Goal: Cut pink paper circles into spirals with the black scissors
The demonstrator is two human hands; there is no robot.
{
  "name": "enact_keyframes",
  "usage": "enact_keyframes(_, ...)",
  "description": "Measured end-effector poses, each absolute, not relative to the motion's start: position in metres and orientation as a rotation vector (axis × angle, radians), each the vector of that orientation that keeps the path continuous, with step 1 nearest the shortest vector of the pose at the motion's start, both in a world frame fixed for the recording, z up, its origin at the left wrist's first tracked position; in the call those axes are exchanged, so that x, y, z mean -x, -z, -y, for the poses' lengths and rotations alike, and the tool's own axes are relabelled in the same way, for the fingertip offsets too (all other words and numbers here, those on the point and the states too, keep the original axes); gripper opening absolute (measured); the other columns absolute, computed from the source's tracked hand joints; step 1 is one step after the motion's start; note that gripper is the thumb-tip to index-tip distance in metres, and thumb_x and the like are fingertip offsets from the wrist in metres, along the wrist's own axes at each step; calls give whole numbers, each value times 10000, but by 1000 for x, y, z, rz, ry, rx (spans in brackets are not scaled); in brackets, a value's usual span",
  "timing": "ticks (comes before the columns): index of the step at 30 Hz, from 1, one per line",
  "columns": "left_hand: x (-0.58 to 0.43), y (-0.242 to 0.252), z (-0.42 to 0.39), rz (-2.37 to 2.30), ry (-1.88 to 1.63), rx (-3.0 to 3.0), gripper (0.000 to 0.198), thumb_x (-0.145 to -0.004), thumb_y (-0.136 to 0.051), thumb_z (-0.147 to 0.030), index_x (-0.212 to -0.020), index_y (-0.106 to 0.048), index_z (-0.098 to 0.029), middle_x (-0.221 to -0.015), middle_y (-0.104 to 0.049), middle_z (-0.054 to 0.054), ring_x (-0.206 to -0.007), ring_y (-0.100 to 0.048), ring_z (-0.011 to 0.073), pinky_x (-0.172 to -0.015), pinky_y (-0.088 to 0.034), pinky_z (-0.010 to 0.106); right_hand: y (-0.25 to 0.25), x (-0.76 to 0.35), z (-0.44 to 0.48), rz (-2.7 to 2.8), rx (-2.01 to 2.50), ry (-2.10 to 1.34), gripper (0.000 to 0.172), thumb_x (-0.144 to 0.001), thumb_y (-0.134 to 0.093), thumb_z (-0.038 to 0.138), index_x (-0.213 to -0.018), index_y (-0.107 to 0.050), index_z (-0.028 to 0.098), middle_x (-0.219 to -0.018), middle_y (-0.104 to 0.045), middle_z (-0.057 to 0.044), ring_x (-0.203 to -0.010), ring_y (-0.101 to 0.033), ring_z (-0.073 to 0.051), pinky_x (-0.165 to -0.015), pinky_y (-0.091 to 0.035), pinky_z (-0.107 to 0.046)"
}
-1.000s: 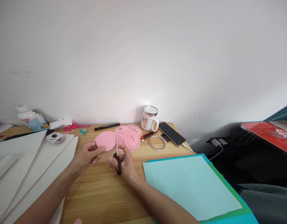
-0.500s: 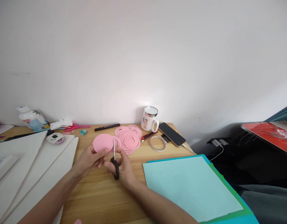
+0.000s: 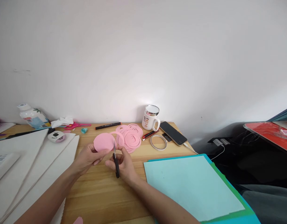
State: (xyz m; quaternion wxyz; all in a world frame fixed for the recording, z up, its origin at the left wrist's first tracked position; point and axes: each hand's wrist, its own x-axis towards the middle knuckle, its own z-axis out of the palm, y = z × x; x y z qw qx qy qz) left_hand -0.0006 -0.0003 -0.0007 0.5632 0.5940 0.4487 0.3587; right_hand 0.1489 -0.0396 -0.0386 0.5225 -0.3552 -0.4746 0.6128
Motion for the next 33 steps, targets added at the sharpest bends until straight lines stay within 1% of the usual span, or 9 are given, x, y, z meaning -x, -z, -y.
enact_keyframes(6, 0, 1, -1, -1063, -855, -1377, 299, -682, -676, -369, -553, -535, -140, -387, -420, -68, -351, -297, 35, -361, -175, 182, 41, -150, 40, 1171, 883, -1452, 503, -647, -724, 420, -998, -421, 226, -605, -463, 76, -479, -360, -84, -443, -255, -197)
enact_keyframes(12, 0, -4, 1, -1047, -881, -1341, 317, -639, -712, -335, -507, -488, -153, -375, -397, -81, -339, -294, 31, -354, -184, 181, 40, -151, 40, 1198, 936, -1437, 491, -663, -695, 434, -1008, -413, 228, -529, -435, 99, -448, -371, -91, -431, -268, -196)
enact_keyframes(16, 0, -5, 1, -1032, -910, -1323, 293, -625, -724, -314, -525, -501, -152, -377, -396, -86, -333, -293, 28, -349, -186, 178, 40, -151, 40, 1203, 946, -1433, 474, -677, -682, 428, -1000, -402, 224, -507, -465, 102, -430, -393, -90, -416, -294, -192)
enact_keyframes(21, 0, -5, 0, -1035, -927, -1320, 284, -620, -730, -324, -542, -526, -143, -391, -410, -82, -339, -303, 26, -347, -196, 174, 41, -150, 41, 1188, 928, -1439, 468, -690, -671, 441, -995, -390, 222, -470, -462, 114, -398, -395, -85, -398, -294, -186)
enact_keyframes(24, 1, -5, 0, -1032, -935, -1319, 273, -625, -729, -336, -569, -548, -141, -397, -414, -81, -340, -308, 29, -343, -205, 174, 40, -151, 41, 1191, 928, -1441, 481, -690, -679, 443, -1005, -394, 217, -478, -481, 105, -399, -407, -88, -394, -297, -188)
enact_keyframes(30, -1, -6, 0, -1027, -946, -1263, 295, -632, -715, -392, -618, -563, -140, -448, -490, -58, -332, -360, 43, -337, -241, 182, 42, -150, 41, 1171, 941, -1441, 524, -667, -701, 445, -1016, -383, 219, -483, -486, 105, -393, -401, -86, -389, -295, -189)
enact_keyframes(33, -3, -7, 2, -1034, -938, -1232, 301, -636, -706, -401, -612, -561, -138, -456, -510, -49, -325, -378, 49, -336, -246, 187, 45, -148, 42, 1149, 918, -1474, 523, -661, -710, 430, -1006, -378, 220, -479, -476, 114, -385, -381, -77, -394, -292, -186)
